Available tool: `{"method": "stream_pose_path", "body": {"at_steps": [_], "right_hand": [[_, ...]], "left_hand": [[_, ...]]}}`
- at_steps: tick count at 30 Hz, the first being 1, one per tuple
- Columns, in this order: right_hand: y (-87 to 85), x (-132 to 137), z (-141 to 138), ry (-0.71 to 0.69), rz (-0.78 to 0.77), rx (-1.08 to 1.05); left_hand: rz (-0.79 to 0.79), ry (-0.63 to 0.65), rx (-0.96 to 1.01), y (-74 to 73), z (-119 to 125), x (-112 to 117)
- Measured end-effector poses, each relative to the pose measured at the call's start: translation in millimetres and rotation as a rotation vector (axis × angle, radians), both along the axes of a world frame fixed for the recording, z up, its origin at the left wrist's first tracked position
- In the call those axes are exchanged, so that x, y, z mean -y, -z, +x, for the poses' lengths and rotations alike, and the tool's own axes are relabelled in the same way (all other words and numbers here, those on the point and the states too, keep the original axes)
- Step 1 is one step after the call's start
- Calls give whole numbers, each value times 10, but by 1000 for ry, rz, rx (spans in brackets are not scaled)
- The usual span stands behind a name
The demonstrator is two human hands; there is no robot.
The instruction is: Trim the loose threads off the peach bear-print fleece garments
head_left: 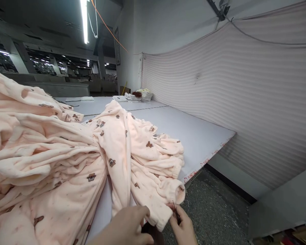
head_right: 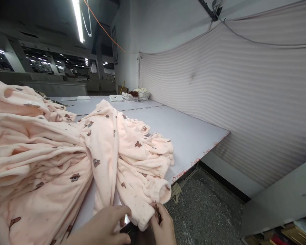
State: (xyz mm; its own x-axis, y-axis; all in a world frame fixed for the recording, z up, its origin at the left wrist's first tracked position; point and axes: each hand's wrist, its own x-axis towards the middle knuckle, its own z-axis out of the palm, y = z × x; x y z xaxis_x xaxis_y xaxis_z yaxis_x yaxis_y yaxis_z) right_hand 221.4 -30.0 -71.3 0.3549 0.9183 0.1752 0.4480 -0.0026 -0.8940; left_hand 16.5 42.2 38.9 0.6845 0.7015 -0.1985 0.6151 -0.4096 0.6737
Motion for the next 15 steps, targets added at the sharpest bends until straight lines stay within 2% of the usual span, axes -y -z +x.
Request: {"method": "stream_pose_path", "body": {"at_steps": [3,5,7,11,15], "right_hand": [[-150,-69,-130,-23,35,-106],[-230,-64,-177,-54,62,-63],[-325,-31,-167,-83,95,39],[-577,37,-57,-166,135,270],[-775,9,-26,-217,84,381]], "left_hand": [[62,-120,65,226,228,115],[107,-213,189,339,290,107],[175,-248,274,405,292,77],[245,-239,336,411,236,63],[258,-215,338,366,211,83]]}}
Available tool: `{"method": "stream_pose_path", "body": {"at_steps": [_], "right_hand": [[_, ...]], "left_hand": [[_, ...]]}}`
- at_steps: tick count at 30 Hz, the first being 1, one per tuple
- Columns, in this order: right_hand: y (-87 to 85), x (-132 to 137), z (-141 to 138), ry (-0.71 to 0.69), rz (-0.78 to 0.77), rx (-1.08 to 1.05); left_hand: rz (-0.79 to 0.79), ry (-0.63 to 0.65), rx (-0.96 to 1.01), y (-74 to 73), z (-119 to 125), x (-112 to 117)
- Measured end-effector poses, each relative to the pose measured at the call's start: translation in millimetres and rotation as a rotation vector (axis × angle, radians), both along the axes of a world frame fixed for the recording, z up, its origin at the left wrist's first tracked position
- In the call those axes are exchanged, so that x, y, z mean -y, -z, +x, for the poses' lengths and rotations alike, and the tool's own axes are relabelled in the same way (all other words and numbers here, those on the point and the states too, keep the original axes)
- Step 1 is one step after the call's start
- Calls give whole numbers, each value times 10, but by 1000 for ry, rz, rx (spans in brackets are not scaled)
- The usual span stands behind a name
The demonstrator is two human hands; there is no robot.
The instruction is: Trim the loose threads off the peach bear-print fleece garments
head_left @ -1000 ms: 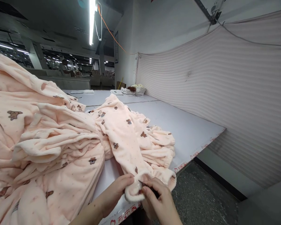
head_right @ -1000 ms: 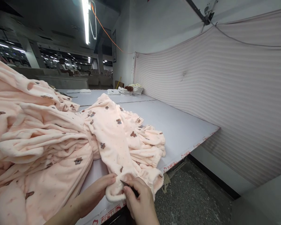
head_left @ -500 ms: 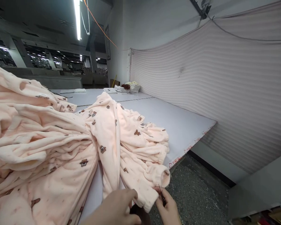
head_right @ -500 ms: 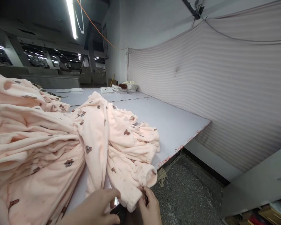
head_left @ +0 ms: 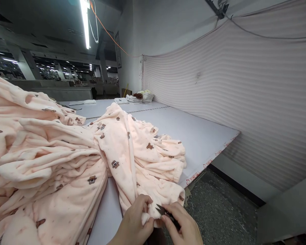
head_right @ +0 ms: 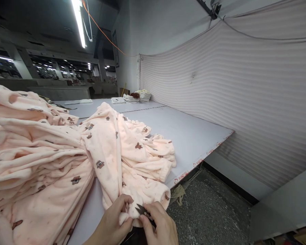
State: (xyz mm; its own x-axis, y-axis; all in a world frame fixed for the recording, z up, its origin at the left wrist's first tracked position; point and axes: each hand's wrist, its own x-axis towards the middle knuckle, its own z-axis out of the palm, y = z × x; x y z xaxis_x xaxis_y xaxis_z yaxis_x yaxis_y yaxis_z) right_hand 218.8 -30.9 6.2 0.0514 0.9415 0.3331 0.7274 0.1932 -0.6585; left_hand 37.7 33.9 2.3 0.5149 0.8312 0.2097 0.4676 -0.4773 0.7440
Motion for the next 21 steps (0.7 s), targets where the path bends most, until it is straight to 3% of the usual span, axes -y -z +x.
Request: {"method": "stream_pose_path", "body": {"at_steps": [3,8,11,14,16,21], "right_hand": [[-6,-26,-37,0,-20,-7],[250,1,-140,158,42,-55],[357,-67,-189,273,69,-53],[321,-204,-201,387,67,-55],[267,-271,-193,358,27,-87],[267,-223,-177,68,65,-192]], "left_hand": [[20,4,8,-10,-14,-9],[-76,-32,74,-53,-27,-66],[-409,55,200,-127,-19,-123],[-748,129,285,-197,-38,-193],[-861,132,320,-225,-73,-240],[-1049,119,463,-217,-154,-333]]}}
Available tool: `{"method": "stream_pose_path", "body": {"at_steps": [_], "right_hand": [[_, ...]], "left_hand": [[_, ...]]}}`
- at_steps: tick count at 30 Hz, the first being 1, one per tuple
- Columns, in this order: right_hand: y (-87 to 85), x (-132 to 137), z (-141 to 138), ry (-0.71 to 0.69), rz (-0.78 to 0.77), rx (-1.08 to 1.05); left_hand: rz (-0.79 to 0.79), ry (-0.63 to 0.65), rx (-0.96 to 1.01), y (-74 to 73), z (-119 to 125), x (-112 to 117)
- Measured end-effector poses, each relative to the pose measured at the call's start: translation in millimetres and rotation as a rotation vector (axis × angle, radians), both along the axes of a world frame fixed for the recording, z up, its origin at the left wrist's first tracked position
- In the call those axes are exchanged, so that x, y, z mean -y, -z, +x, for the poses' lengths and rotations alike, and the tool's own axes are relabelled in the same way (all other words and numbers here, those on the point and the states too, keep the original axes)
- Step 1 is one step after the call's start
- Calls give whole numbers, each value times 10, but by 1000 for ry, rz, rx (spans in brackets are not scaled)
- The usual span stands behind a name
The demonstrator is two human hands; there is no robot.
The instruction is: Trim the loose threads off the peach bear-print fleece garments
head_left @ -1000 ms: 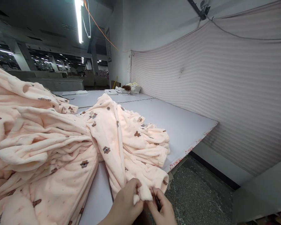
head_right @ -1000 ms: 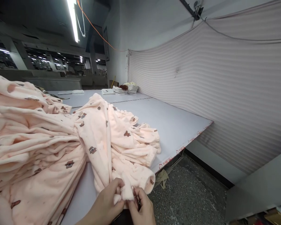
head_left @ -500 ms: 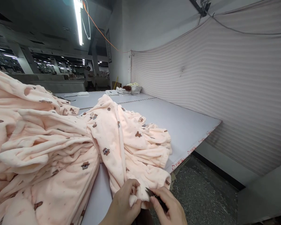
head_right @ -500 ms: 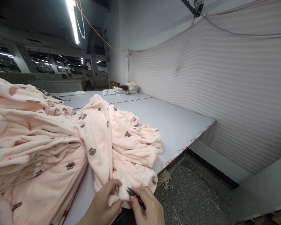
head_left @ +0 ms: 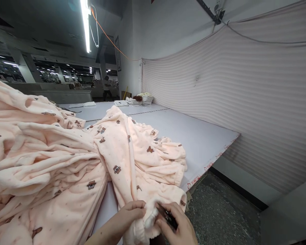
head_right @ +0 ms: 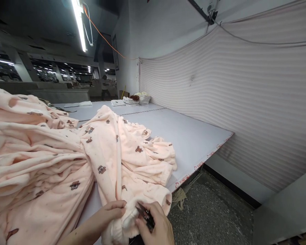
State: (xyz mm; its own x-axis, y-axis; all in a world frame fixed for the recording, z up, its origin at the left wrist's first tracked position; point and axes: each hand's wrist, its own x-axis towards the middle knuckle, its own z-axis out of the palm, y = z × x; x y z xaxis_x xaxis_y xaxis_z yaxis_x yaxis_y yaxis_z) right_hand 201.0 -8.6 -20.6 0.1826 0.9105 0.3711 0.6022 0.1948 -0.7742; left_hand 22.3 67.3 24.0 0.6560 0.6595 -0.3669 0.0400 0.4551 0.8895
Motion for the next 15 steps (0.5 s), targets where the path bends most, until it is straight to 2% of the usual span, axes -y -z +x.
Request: {"method": "stream_pose_path", "body": {"at_steps": [3,7,11,13,15], "right_hand": [[11,64,-14,-13,30,52],[-98,63,-40,-7,1,55],[-160,55,-39,-72,-21,111],[-120,64,15,-45,-4,90],[-52,69,135,82,7,27]], "left_hand": [[-47,3,70,27,-22,-28],[-58,17,127,35,-53,-38],[-38,84,161,22,-51,-39],[151,98,18,7,-39,-34],[493,32,-259,-14,-34,-24]]}}
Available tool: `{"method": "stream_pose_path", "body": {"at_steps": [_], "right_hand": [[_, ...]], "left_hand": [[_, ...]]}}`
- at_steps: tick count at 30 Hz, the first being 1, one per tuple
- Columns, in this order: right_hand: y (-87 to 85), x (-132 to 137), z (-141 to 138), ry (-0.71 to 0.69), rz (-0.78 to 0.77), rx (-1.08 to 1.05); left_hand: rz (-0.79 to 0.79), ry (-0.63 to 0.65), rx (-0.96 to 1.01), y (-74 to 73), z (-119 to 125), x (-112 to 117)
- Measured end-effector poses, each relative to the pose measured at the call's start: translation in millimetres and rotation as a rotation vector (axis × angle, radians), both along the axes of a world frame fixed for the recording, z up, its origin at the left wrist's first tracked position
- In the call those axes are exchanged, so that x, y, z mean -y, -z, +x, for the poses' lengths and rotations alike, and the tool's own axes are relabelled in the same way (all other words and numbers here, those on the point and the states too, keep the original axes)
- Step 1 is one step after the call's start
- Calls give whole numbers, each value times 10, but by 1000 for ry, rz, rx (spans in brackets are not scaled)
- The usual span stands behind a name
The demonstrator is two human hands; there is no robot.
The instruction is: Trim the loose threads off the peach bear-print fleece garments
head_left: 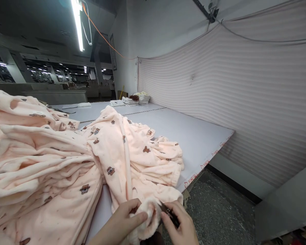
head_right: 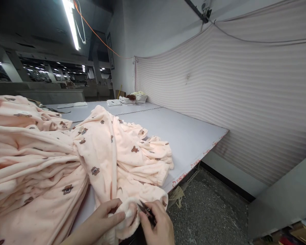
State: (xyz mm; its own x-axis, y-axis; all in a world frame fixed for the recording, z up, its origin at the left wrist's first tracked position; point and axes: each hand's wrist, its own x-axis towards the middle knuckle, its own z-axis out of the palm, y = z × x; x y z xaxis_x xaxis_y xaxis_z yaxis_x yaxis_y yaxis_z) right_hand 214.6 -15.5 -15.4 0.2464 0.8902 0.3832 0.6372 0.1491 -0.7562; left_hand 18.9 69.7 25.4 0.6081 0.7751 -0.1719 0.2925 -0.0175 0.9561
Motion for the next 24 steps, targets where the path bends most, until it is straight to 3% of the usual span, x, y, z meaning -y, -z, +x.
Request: {"method": "stream_pose_path", "body": {"at_steps": [2,4,7,9,13,16,19,21,24], "right_hand": [[63,-11,173,180,-27,-11],[95,-47,349,271,-74,-19],[90,-139,503,183,-114,-113],[91,-196,486,136,-118,-192],[177,-220,242,25,-150,-385],[253,-166,63,7,-48,-441],[249,-101,5,97,108,-255],[205,-71,13,72,121,-192],[127,-53,35,-8,83,-161]], "left_hand": [[342,-91,-160,-20,-1,11],[472,-106,-109,-34,2,18],[372,-41,29,-44,39,36],[327,53,-55,-42,100,67],[409,176,-286,23,304,160],[436,70,-247,131,439,191],[593,-118,-153,202,459,184],[664,-210,-91,210,416,180],[651,-261,-47,218,334,195]]}}
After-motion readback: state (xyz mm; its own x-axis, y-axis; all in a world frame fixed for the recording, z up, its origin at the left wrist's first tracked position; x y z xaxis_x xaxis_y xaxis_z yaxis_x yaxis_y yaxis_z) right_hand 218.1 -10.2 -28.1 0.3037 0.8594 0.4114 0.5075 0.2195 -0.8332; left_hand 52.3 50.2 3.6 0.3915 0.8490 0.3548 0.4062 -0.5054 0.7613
